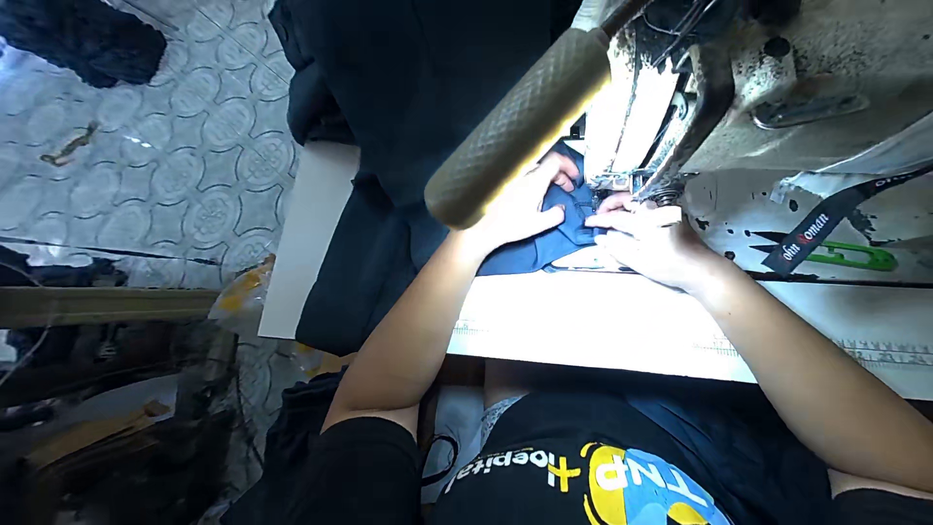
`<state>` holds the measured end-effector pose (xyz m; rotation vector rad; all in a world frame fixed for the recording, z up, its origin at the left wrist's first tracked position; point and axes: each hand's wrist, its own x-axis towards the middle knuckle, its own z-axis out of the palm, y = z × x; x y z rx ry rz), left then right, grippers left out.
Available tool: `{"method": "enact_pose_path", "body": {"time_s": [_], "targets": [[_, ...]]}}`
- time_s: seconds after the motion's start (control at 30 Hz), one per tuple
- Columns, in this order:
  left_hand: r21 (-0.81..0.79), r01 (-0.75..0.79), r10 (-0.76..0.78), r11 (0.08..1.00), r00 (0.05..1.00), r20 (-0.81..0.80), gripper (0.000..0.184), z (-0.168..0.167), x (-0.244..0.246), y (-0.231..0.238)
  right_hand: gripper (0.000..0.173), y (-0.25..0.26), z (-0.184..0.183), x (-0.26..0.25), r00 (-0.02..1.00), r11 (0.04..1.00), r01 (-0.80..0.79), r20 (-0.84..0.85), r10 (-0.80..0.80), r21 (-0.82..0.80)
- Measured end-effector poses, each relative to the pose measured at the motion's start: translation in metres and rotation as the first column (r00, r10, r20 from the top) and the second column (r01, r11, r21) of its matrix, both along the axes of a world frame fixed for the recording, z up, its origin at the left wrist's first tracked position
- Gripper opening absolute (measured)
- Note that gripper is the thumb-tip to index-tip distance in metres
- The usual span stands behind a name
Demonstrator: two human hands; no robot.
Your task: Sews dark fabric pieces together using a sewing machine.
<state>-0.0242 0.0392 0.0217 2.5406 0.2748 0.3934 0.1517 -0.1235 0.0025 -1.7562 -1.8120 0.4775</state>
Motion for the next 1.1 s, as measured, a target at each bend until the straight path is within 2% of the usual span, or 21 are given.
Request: {"method": "enact_pose_path", "body": {"time_s": [0.07, 0.13, 0.2, 0.27, 0.33, 0.4, 0.5, 0.53, 0.6, 0.7, 0.77, 0.8, 0.87, 0.9, 0.93, 0.97, 1.0, 1.03, 1.07, 1.1], "targets": [[0.045, 0.096, -0.089, 0.994, 0.985, -0.148, 0.033, 0.010, -0.003, 0.003, 0.035, 0.000, 0.007, -0.005, 0.997, 0.995, -0.078, 0.014, 0.079, -0.055], [0.160, 0.170, -0.110, 0.972, 0.939, -0.326, 0.030, 0.023, -0.001, 0.001, 0.031, 0.002, 0.001, -0.006, 0.994, 0.994, -0.107, 0.015, 0.107, -0.001], [0.223, 0.227, -0.125, 0.948, 0.909, -0.397, 0.028, 0.037, -0.001, -0.004, 0.024, 0.003, -0.003, -0.007, 0.993, 0.993, -0.109, -0.042, 0.111, 0.050], [0.216, 0.260, -0.211, 0.941, 0.951, -0.228, 0.026, 0.042, -0.007, -0.005, 0.020, 0.003, -0.003, -0.009, 0.991, 0.989, -0.083, -0.099, 0.096, 0.126], [0.102, 0.243, -0.245, 0.965, 0.970, 0.005, 0.025, 0.049, -0.014, -0.007, 0.025, 0.002, 0.004, -0.014, 0.989, 0.991, -0.022, -0.139, 0.040, 0.129], [-0.013, 0.160, -0.159, 0.987, 0.986, 0.051, 0.023, 0.057, -0.021, -0.012, 0.036, 0.001, 0.010, -0.020, 0.983, 0.995, 0.045, -0.179, -0.027, 0.093], [-0.060, -0.020, 0.014, 0.998, 0.995, -0.100, 0.016, 0.065, -0.029, -0.020, 0.043, 0.004, 0.006, -0.025, 0.985, 0.987, 0.083, -0.164, -0.060, 0.138], [-0.021, -0.059, 0.055, 0.998, 0.984, -0.170, 0.018, 0.069, -0.031, -0.023, 0.043, 0.005, 0.004, -0.025, 0.987, 0.983, 0.083, -0.149, -0.059, 0.162], [0.135, -0.102, 0.135, 0.986, 0.955, -0.264, 0.036, 0.076, -0.031, -0.032, 0.040, 0.006, 0.001, -0.026, 0.992, 0.974, 0.072, -0.112, -0.049, 0.214], [0.397, -0.097, 0.221, 0.913, 0.934, -0.280, 0.025, 0.075, -0.027, -0.044, 0.037, 0.006, -0.003, -0.025, 0.997, 0.961, 0.056, -0.071, -0.038, 0.272], [0.423, -0.101, 0.218, 0.901, 0.947, -0.237, 0.026, 0.072, -0.024, -0.045, 0.036, 0.006, -0.006, -0.025, 0.997, 0.946, 0.043, -0.081, -0.018, 0.322], [0.333, -0.096, 0.176, 0.938, 0.960, -0.219, 0.030, 0.071, -0.023, -0.042, 0.035, 0.006, -0.008, -0.024, 0.996, 0.936, 0.035, -0.089, -0.004, 0.350], [-0.066, -0.065, 0.054, 0.996, 0.986, -0.155, 0.034, 0.060, -0.021, -0.034, 0.032, 0.003, -0.010, -0.023, 0.995, 0.916, 0.018, -0.098, 0.023, 0.401], [-0.294, -0.079, 0.031, 0.953, 0.986, -0.163, 0.031, 0.054, -0.020, -0.034, 0.029, 0.001, -0.009, -0.023, 0.995, 0.903, 0.016, -0.097, 0.029, 0.430], [-0.486, -0.128, 0.039, 0.864, 0.981, -0.189, 0.030, 0.048, -0.018, -0.038, 0.028, -0.001, -0.008, -0.023, 0.995, 0.893, 0.015, -0.091, 0.029, 0.449], [-0.589, -0.174, 0.061, 0.789, 0.976, -0.207, 0.028, 0.043, -0.018, -0.043, 0.027, -0.005, -0.007, -0.023, 0.997, 0.889, 0.011, -0.070, 0.024, 0.457], [-0.573, -0.184, 0.086, 0.798, 0.977, -0.194, 0.025, 0.037, -0.019, -0.050, 0.025, -0.010, -0.007, -0.023, 0.999, 0.882, 0.003, -0.047, 0.022, 0.472], [-0.444, -0.153, 0.097, 0.883, 0.984, -0.147, 0.018, 0.032, -0.022, -0.058, 0.022, -0.016, -0.007, -0.024, 1.000, 0.875, -0.009, -0.018, 0.020, 0.484], [-0.244, -0.108, 0.091, 0.964, 0.993, -0.081, 0.021, 0.026, -0.023, -0.067, 0.021, -0.022, -0.007, -0.026, 1.000, 0.873, -0.019, 0.011, 0.016, 0.487], [-0.001, -0.052, 0.052, 0.999, 0.999, -0.004, 0.033, 0.017, -0.022, -0.072, 0.019, -0.028, -0.008, -0.028, 0.999, 0.873, -0.024, 0.034, 0.008, 0.488]]}}
